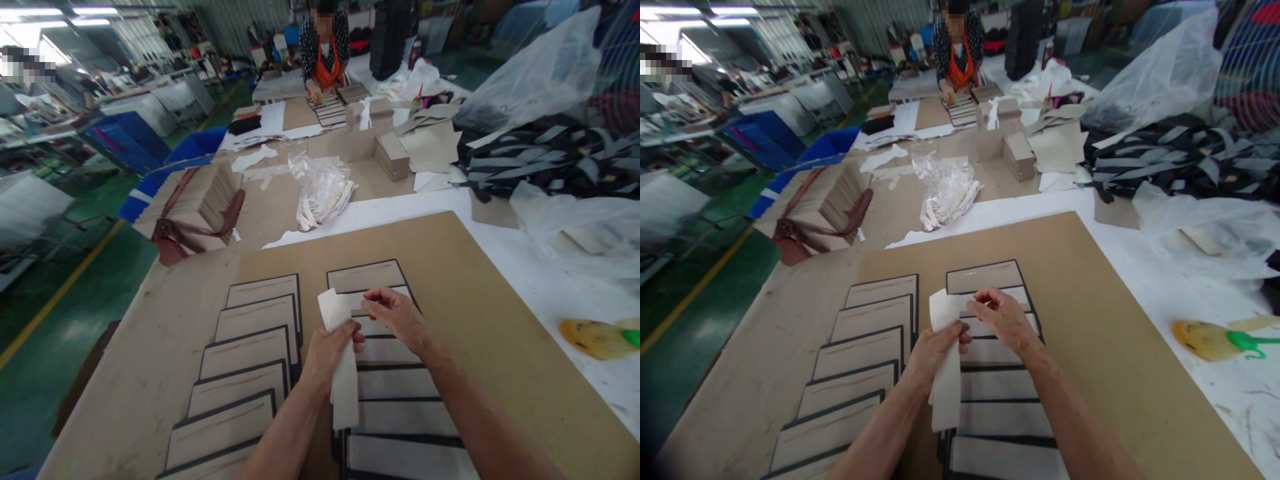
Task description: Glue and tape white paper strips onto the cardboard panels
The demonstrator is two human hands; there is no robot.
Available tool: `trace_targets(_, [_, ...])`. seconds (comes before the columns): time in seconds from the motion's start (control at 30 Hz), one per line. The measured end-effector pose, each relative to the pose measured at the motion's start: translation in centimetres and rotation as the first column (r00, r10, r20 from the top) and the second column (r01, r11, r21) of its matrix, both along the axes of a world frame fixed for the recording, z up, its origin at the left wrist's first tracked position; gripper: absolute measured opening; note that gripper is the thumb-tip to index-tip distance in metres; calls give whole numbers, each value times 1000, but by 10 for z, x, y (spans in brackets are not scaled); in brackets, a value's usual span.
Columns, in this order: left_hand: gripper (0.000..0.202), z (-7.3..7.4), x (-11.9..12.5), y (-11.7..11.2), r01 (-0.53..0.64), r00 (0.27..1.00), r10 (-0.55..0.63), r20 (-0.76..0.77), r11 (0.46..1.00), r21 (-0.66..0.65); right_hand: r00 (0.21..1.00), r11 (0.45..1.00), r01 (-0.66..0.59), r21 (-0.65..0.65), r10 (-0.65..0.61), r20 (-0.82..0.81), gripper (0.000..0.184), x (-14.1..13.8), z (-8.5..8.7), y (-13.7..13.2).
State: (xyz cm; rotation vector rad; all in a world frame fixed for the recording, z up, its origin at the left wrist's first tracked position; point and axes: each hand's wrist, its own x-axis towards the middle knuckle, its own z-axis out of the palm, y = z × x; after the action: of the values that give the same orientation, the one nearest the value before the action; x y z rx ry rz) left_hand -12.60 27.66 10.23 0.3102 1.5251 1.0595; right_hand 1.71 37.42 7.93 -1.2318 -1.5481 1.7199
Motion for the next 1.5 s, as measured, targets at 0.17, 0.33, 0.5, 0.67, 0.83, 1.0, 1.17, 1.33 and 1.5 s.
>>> trace_targets(0.17, [35, -4, 10, 0, 41, 999, -41, 16, 998, -47, 997, 998, -44, 49, 41, 62, 27, -9, 9, 1])
trace_targets(0.33, [40, -9, 2, -5, 50, 995, -50, 92, 999, -4, 999, 999, -23, 40, 22, 45, 25, -2, 13, 4])
trace_targets(0.5, [42, -10, -8, -3, 50, 997, -49, 56, 998, -23, 992, 991, 124, 47, -125, 16, 27, 5, 7, 5])
trace_targets(0.67, [37, -11, -10, 3, 79, 997, -79, 8, 997, -11, 991, 989, 59, -138, -74, -112, 32, 6, 11, 8])
trace_targets(0.83, [33, -13, -21, 5, 97, 995, -98, -16, 995, -20, 990, 987, 114, -111, -122, -70, 31, 14, 3, 19])
trace_targets(1.0, [31, -19, -46, 18, -13, 998, 11, -67, 1000, -22, 956, 954, 293, -66, -292, 30, 35, 30, -15, 40])
trace_targets(1.17, [25, -30, -60, 53, -95, 978, 90, -190, 995, -20, 938, 941, 320, 112, -331, 102, 32, 33, -34, 65])
trace_targets(1.33, [16, -49, -61, 88, -144, 927, 138, -350, 990, 11, 889, 890, 274, 365, -379, 257, 28, 33, -57, 88])
trace_targets(1.5, [19, -69, -61, 106, -163, 892, 158, -424, 986, 23, 875, 810, 188, 556, -395, 280, 24, 34, -83, 105])
